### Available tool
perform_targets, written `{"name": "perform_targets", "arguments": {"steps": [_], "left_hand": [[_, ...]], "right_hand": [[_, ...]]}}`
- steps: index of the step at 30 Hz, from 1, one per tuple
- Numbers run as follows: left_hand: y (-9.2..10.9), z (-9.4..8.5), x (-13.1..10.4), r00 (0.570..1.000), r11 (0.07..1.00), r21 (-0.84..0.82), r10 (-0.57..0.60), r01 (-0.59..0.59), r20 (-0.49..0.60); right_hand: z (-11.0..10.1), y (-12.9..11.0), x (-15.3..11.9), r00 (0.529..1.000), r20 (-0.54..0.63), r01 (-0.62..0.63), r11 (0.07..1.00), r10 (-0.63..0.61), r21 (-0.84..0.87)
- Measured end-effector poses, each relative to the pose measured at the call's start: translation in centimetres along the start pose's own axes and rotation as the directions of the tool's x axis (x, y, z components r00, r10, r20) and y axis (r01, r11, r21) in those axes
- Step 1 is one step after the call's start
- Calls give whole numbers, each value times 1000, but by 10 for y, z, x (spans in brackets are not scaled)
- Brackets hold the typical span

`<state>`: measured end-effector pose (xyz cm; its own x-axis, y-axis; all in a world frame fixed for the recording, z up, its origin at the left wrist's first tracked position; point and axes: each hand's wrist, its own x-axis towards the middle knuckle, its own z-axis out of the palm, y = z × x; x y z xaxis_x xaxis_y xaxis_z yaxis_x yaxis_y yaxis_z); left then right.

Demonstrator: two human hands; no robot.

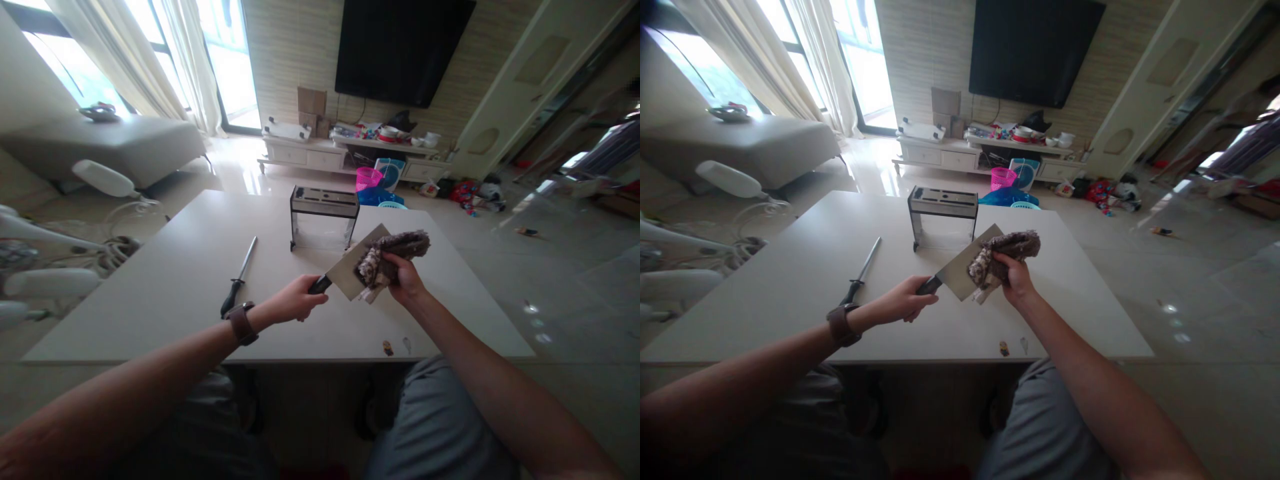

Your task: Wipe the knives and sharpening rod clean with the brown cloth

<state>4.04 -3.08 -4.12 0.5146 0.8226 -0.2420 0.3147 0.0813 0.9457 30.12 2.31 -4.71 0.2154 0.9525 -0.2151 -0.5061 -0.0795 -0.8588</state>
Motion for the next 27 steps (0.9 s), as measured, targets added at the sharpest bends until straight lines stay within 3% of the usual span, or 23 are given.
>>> {"name": "perform_targets", "arguments": {"steps": [27], "left_hand": [[-3, -3, -4, 999, 999, -2, -43, 43, -4]], "right_hand": [[1, 9, 1, 999, -3, -44, 998, 44, -34]]}}
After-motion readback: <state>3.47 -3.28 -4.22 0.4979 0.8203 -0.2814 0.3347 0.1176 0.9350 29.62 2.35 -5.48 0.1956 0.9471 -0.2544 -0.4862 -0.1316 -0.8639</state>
